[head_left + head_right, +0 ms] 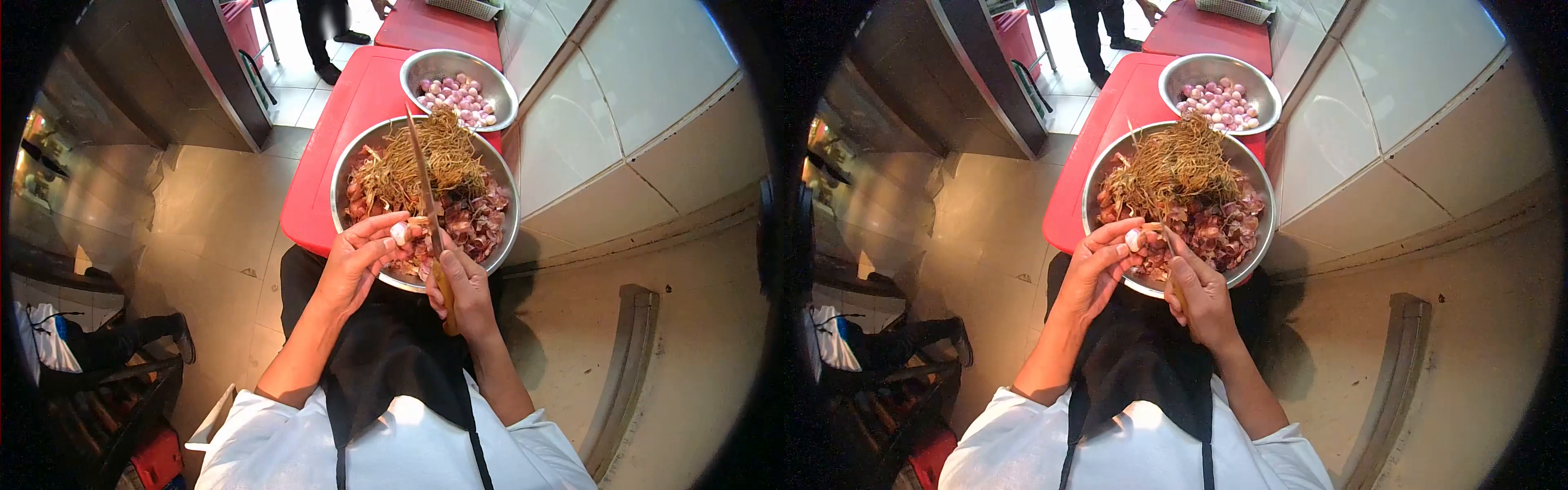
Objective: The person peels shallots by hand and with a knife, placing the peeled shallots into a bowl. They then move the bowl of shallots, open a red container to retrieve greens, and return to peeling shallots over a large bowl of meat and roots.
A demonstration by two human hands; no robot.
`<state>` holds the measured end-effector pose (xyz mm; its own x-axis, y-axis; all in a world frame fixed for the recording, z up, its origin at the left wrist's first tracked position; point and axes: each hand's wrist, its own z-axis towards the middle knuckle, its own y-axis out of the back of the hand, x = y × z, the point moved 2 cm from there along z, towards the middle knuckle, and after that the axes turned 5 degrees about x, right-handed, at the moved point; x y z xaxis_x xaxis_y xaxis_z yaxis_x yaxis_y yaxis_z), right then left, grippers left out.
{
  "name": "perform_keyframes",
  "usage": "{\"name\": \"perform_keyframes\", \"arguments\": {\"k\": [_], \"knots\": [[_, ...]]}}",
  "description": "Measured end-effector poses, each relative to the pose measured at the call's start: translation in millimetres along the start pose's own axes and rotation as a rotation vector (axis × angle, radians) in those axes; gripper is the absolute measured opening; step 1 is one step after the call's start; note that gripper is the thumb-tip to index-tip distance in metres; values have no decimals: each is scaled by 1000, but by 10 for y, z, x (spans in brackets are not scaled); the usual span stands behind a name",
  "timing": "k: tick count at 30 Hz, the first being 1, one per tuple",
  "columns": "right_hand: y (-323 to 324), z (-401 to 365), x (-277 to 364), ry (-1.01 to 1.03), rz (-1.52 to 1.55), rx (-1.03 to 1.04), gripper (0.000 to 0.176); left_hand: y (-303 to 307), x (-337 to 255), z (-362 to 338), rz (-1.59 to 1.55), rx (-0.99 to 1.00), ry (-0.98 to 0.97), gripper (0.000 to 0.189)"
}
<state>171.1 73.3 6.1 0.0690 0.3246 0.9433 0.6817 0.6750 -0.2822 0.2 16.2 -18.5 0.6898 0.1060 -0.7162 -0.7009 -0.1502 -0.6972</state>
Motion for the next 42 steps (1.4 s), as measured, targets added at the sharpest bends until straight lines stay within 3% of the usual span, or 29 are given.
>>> {"name": "perform_keyframes", "arguments": {"k": [3, 6, 10, 15, 21, 23, 27, 42], "knots": [[4, -12, -8, -5, 44, -12, 49, 3, 8, 11, -38, -13, -1, 40], [9, -25, 22, 24, -197, 4, 52, 46, 35, 18, -43, -28, -2, 42], [35, 14, -24, 330, -678, 22, 56, 71, 59, 16, -58, -53, -24, 41], [11, -11, 38, 256, -781, 78, 55, 64, 57, -14, -45, -4, -14, 41], [-24, 22, 13, 373, -742, 55, 53, 41, 51, -43, 55, -42, -9, 39], [-8, 32, -45, 322, -640, 69, 51, 41, 53, -38, 61, -61, -30, 38], [-22, -11, -96, 55, -145, 119, 48, 71, 80, -20, -14, -39, -20, 39], [19, -5, -14, -89, 125, 31, 54, -31, -21, -32, 99, -79, -81, 35]]}}
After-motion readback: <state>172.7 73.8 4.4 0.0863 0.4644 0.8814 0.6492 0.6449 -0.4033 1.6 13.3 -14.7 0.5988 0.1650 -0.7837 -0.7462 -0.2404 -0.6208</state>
